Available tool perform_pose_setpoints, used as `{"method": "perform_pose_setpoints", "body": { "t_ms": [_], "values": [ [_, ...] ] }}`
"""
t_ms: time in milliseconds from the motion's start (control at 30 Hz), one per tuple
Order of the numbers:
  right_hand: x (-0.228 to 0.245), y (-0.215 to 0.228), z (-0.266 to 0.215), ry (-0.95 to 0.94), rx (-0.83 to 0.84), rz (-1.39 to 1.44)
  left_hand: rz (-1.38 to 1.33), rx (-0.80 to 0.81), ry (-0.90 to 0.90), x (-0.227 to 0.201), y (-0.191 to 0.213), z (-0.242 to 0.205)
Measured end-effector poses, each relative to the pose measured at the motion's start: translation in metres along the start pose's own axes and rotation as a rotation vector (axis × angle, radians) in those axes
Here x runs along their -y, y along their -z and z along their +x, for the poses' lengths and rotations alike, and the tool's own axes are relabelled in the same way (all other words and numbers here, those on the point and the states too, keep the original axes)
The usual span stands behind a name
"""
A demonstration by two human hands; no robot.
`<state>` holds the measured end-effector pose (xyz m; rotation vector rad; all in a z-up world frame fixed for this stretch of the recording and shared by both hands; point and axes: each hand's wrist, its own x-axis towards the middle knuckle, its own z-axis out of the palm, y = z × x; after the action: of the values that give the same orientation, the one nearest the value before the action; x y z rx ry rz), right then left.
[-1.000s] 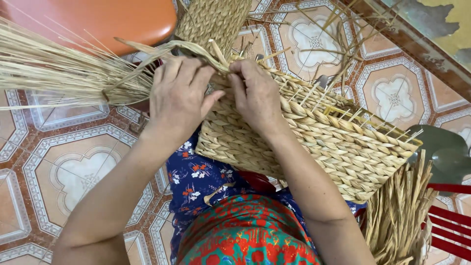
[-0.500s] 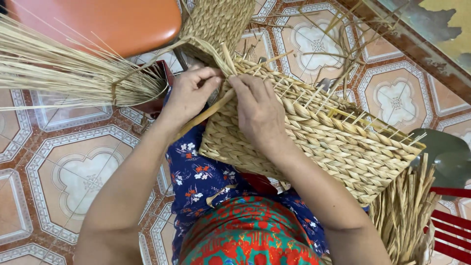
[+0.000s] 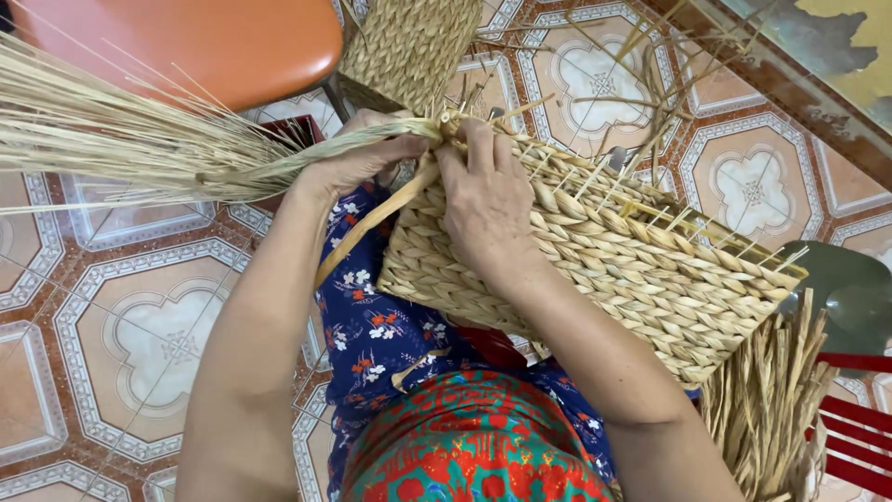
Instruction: The person weaves a basket by hand, threading and wrapping dried plant fibers through a frame of vertical sticks. They incorporate new strands into the rim, tucking and pulling the fibers to secure the weave and shape the basket.
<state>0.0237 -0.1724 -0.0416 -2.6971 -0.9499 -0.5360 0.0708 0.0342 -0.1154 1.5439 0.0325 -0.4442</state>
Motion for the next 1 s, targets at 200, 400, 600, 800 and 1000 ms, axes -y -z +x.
{"method": "perform_pose_setpoints", "body": {
  "t_ms": [200,400,600,800,1000],
  "values": [
    [-0.004,-0.001,-0.005,-0.008,-0.030,0.020,-0.015,0.080,-0.266,0.002,-0.001,0.001],
    [-0.017,0.006,-0.026,-0.023,-0.088,0.387,-0.006,0.016,-0.169,0.009,-0.011,0.003],
    [-0.035,0.029,-0.084,-0.309,-0.333,0.901,-0.232,-0.169,-0.218,0.077,-0.020,0.035],
    [-0.085,0.055,-0.162,-0.534,-0.588,0.851,-0.578,-0.105,-0.293,0.057,-0.038,0.006],
    [-0.101,0.047,-0.206,-0.630,-0.628,0.850,-0.303,-0.231,-0.526,0.046,-0.048,0.005]
  ]
}}
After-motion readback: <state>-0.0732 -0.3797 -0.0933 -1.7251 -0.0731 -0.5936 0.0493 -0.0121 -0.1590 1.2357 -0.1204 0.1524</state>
